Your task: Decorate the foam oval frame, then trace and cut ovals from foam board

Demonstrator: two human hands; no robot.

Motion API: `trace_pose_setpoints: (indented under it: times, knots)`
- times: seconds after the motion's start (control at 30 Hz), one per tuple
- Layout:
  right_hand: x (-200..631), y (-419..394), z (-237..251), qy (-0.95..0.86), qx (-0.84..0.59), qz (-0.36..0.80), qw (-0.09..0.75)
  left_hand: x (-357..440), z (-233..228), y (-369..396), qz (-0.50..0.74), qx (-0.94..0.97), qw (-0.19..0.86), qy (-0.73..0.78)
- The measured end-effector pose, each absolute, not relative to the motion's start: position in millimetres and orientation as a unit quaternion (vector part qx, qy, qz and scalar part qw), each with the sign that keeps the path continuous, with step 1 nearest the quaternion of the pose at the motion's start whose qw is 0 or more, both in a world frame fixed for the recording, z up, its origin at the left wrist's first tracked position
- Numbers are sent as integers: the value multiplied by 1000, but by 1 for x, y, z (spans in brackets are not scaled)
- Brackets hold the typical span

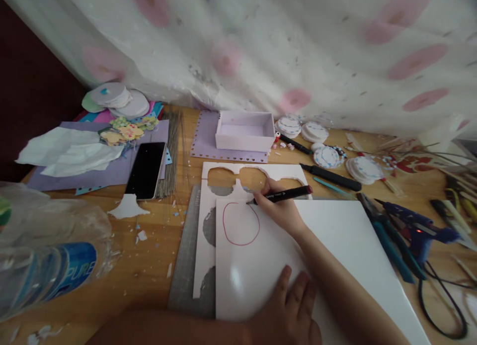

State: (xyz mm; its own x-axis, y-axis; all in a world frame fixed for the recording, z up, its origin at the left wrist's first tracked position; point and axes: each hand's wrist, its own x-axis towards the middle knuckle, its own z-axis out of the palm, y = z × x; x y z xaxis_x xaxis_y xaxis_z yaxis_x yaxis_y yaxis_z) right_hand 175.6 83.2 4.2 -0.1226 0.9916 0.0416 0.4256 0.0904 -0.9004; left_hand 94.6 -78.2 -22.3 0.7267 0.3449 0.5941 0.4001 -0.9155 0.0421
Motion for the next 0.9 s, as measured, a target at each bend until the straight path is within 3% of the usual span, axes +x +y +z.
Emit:
trace_pose_setpoints:
  times: [0.53,0.77,0.9]
  knots:
    - [164,78,-9,-604,-542,384,440,96,-28,-81,-327,-921,68,-203]
    - [162,73,-5,-644,-537,362,408,97,-31,-83,-319,-924,70,-201]
    - [165,77,-6,-629,-539,352,436,97,-33,-84,-326,-920,67,-207]
